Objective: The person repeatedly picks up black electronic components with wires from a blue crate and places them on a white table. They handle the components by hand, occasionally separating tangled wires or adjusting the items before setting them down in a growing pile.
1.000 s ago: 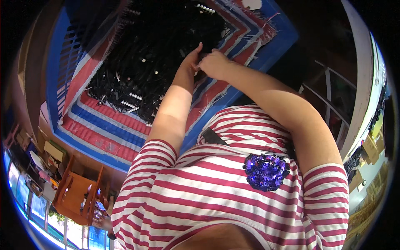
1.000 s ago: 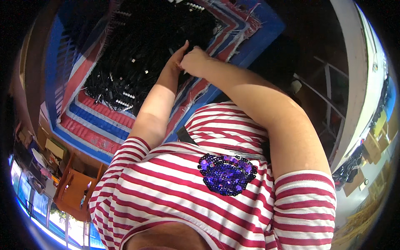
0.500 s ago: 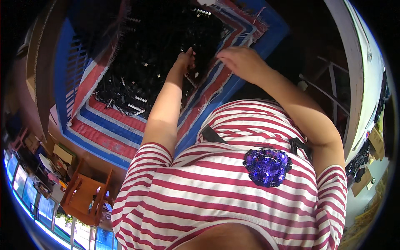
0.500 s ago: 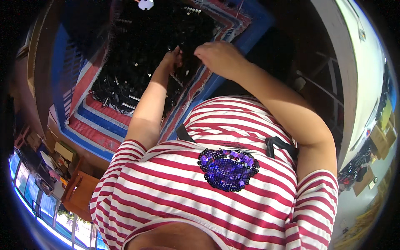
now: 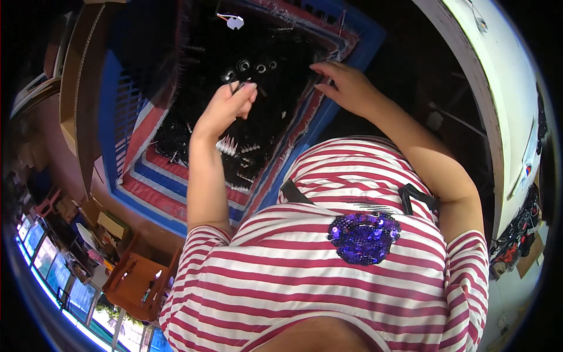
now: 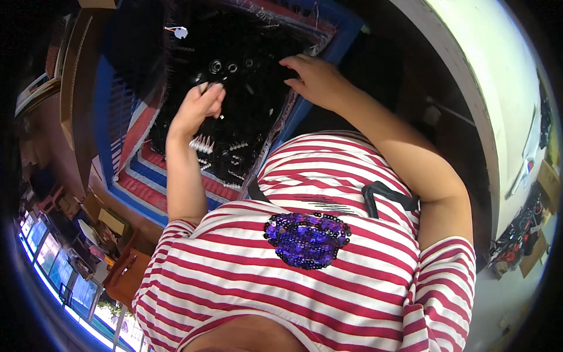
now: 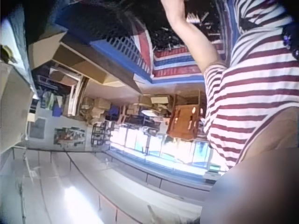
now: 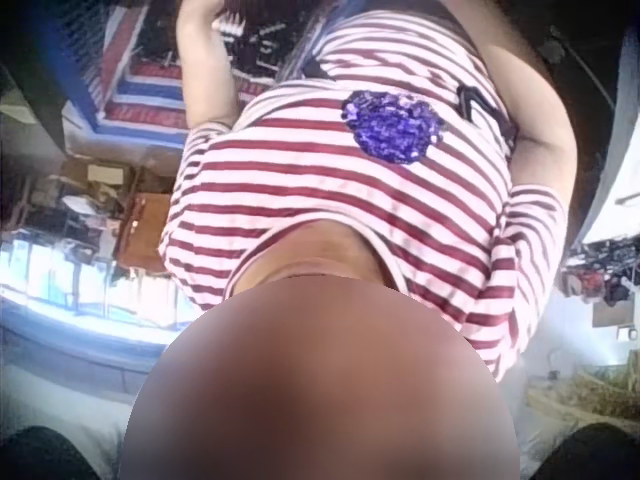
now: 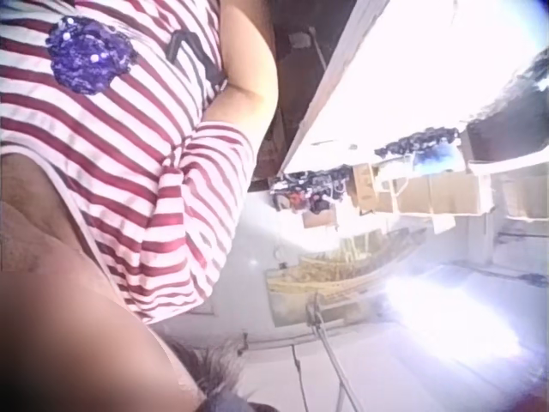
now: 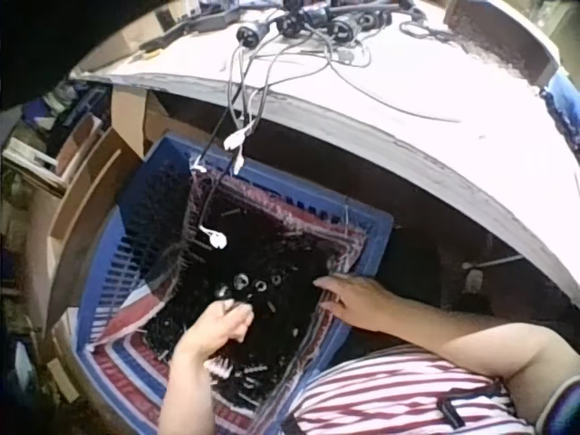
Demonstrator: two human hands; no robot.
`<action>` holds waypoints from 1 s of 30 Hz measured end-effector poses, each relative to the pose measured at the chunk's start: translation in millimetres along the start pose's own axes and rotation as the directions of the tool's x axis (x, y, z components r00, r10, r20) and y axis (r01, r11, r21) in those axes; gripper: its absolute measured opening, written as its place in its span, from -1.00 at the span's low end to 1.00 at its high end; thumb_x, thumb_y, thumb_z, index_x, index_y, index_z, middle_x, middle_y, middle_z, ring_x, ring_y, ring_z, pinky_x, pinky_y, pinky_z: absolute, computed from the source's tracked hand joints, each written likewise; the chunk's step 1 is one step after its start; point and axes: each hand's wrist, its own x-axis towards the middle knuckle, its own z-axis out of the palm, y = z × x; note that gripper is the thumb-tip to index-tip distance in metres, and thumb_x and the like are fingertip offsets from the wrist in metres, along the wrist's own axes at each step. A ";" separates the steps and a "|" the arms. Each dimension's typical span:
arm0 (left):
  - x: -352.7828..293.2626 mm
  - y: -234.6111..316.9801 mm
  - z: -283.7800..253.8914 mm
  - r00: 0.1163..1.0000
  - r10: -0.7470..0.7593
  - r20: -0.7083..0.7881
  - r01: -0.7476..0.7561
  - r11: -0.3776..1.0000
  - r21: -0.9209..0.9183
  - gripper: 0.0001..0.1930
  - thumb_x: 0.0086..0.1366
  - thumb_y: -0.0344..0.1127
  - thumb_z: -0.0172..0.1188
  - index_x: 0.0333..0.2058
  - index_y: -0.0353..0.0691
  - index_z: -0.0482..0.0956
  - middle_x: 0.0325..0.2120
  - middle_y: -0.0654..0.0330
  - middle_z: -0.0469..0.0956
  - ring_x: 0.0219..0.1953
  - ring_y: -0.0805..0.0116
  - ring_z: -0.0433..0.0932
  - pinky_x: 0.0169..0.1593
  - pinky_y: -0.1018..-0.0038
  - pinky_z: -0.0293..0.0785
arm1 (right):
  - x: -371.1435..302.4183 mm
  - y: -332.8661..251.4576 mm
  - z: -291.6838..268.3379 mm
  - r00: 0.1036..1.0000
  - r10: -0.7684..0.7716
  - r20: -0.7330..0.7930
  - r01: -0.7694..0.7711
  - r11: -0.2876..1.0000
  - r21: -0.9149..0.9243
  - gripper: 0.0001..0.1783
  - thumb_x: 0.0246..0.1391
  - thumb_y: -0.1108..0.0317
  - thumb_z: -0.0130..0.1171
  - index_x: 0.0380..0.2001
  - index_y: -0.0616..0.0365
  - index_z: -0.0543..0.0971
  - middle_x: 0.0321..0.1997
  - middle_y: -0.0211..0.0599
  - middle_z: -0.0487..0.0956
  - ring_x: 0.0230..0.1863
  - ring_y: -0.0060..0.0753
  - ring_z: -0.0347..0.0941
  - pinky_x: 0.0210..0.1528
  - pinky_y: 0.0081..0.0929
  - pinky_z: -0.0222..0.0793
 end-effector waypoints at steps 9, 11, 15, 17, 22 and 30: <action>-113.9 136.6 15.1 0.894 0.391 0.219 -0.347 0.913 -0.214 -0.65 0.14 -0.18 0.10 -0.65 -0.36 0.36 -0.81 0.32 0.25 -0.77 0.67 0.11 -0.69 0.69 -0.02 | 33.2 -49.0 1.8 0.891 -0.450 0.068 0.429 0.880 0.205 0.28 -0.50 0.27 0.44 0.24 0.10 -0.20 0.29 -0.03 -0.13 0.32 -0.07 -0.21 0.29 -0.31 -0.15; -125.2 161.4 33.4 0.857 0.449 0.254 -0.392 0.887 -0.245 -0.66 0.11 -0.19 0.12 -0.65 -0.37 0.38 -0.82 0.32 0.26 -0.80 0.69 0.07 -0.75 0.68 -0.14 | 34.8 -83.8 -13.5 0.864 -0.497 0.078 0.423 0.802 0.421 0.28 -0.52 0.11 0.45 0.22 0.25 -0.14 0.27 0.08 -0.06 0.30 -0.04 -0.13 0.27 -0.29 -0.11; -137.4 223.0 70.7 0.764 0.531 0.368 -0.495 0.847 -0.193 -0.63 0.15 -0.17 0.10 -0.68 -0.35 0.37 -0.86 0.34 0.25 -0.84 0.73 0.04 -0.78 0.68 -0.12 | 20.9 -136.4 -56.1 0.831 -0.539 0.134 0.247 0.575 0.780 -0.14 -0.47 0.31 0.45 0.01 0.18 0.29 -0.05 -0.28 0.41 0.03 -0.43 0.25 0.10 -0.51 0.14; -138.0 257.4 83.5 0.660 0.607 0.442 -0.549 0.792 -0.268 -0.65 0.27 -0.21 -0.10 -0.63 -0.31 0.32 -0.92 0.39 0.17 -0.91 0.68 0.09 -0.80 0.66 0.09 | 11.2 -149.9 -75.9 0.886 -0.428 0.178 0.229 0.738 0.634 -0.35 -0.43 0.31 0.44 -0.15 0.18 0.42 -0.25 -0.35 0.48 -0.15 -0.52 0.35 -0.03 -0.54 0.24; -173.3 330.0 109.8 0.481 0.796 0.368 -0.739 0.594 -0.318 -0.69 0.33 -0.22 -0.24 -0.53 -0.27 0.31 -0.89 0.43 0.15 -0.90 0.67 0.10 -0.78 0.66 0.20 | -19.3 -209.2 -148.2 0.869 -0.463 -0.173 0.451 0.601 0.659 -0.80 -0.20 0.37 0.29 -0.47 0.16 0.49 -0.55 -0.51 0.44 -0.45 -0.67 0.35 -0.35 -0.67 0.29; -229.3 406.5 112.7 0.212 0.927 0.309 -0.960 0.257 -0.112 -0.72 0.30 -0.18 -0.16 -0.48 -0.25 0.33 -0.85 0.42 0.18 -0.82 0.64 0.15 -0.70 0.66 0.22 | -10.5 -299.9 -301.8 0.637 -0.705 -0.312 0.771 0.591 0.237 -0.93 -0.14 0.49 0.16 -0.51 0.21 0.48 -0.60 -0.51 0.41 -0.54 -0.68 0.30 -0.50 -0.67 0.23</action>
